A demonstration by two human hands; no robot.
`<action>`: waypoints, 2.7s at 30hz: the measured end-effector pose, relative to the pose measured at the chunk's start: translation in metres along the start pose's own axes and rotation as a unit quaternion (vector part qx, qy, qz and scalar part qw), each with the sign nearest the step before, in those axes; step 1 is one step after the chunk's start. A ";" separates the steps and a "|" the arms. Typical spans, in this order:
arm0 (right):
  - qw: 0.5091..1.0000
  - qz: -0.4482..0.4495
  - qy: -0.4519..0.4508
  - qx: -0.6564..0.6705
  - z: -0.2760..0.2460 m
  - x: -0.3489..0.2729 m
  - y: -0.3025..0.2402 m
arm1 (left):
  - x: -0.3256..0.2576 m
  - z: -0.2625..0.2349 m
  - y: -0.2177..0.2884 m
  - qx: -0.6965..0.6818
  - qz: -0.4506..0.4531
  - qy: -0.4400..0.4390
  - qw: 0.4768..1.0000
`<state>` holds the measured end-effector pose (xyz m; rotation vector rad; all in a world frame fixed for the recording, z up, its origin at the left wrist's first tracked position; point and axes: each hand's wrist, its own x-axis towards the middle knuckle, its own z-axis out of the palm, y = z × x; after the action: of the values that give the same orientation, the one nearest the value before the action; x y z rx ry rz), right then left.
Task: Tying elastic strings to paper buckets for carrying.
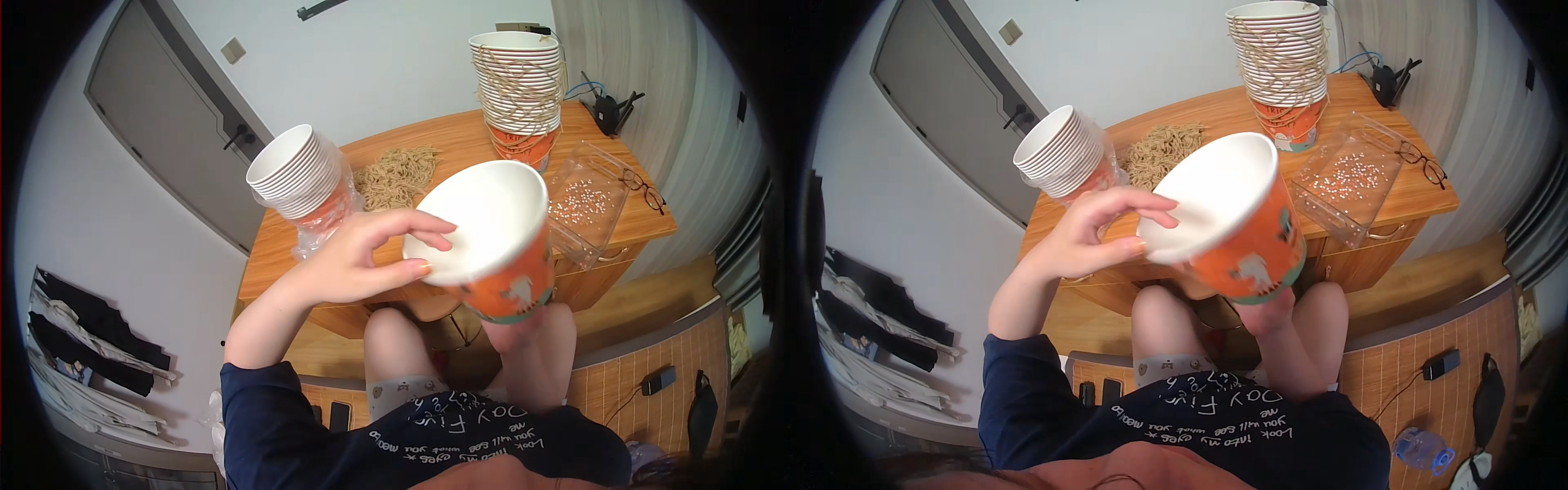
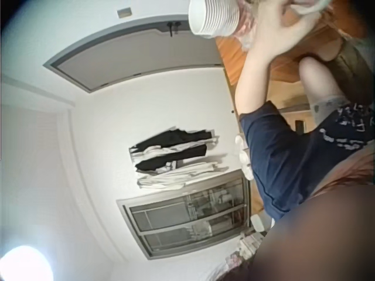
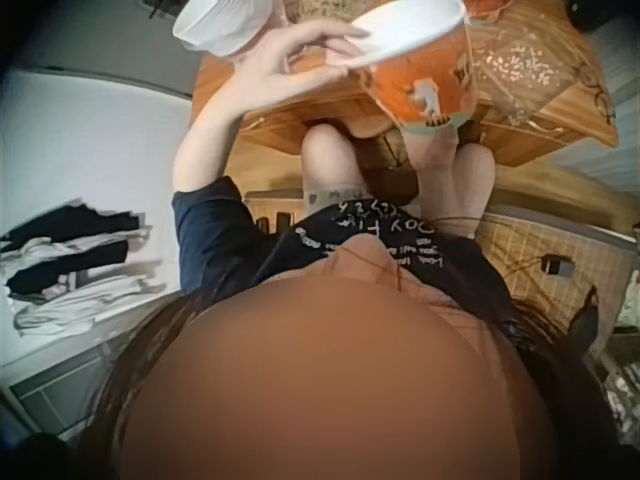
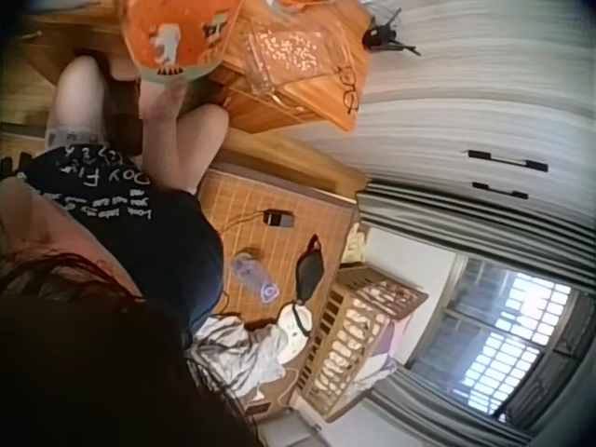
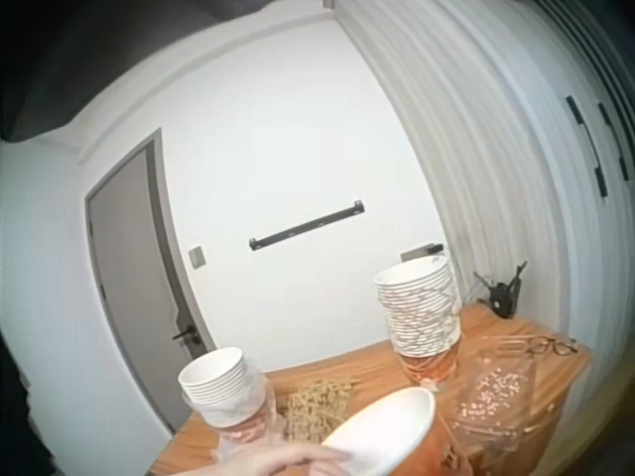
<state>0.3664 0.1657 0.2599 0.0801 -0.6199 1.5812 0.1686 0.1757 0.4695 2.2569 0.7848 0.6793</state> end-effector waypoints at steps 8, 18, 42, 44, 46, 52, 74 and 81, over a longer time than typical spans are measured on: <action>0.997 -0.021 -0.037 0.061 -0.016 0.002 -0.001 | -0.003 -0.010 -0.066 -0.100 -0.046 0.190 0.975; 0.999 -0.009 -0.024 0.024 -0.015 0.007 0.011 | 0.024 0.010 -0.038 -0.117 -0.095 0.114 0.982; 0.997 -0.025 0.028 -0.066 0.004 -0.003 -0.005 | 0.038 0.032 -0.037 -0.034 -0.146 0.142 0.978; 0.996 -0.025 0.031 -0.075 0.006 -0.002 -0.006 | 0.041 0.036 -0.039 -0.017 -0.144 0.152 0.978; 0.996 -0.024 0.034 -0.083 0.009 -0.002 -0.007 | 0.042 0.038 -0.042 0.000 -0.142 0.163 0.976; 0.993 -0.022 0.042 -0.108 0.016 -0.002 -0.011 | 0.043 0.036 -0.056 -0.073 -0.161 0.157 0.972; 0.977 -0.008 0.067 -0.200 0.044 0.001 -0.021 | 0.046 0.050 -0.090 -0.381 -0.050 0.073 0.920; 0.971 -0.003 0.074 -0.229 0.051 0.002 -0.025 | 0.051 0.058 -0.096 -0.408 -0.035 0.087 0.908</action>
<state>0.3736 0.1447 0.3123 -0.3770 -0.8497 1.3877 0.2070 0.2459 0.3760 1.4128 0.5136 0.9652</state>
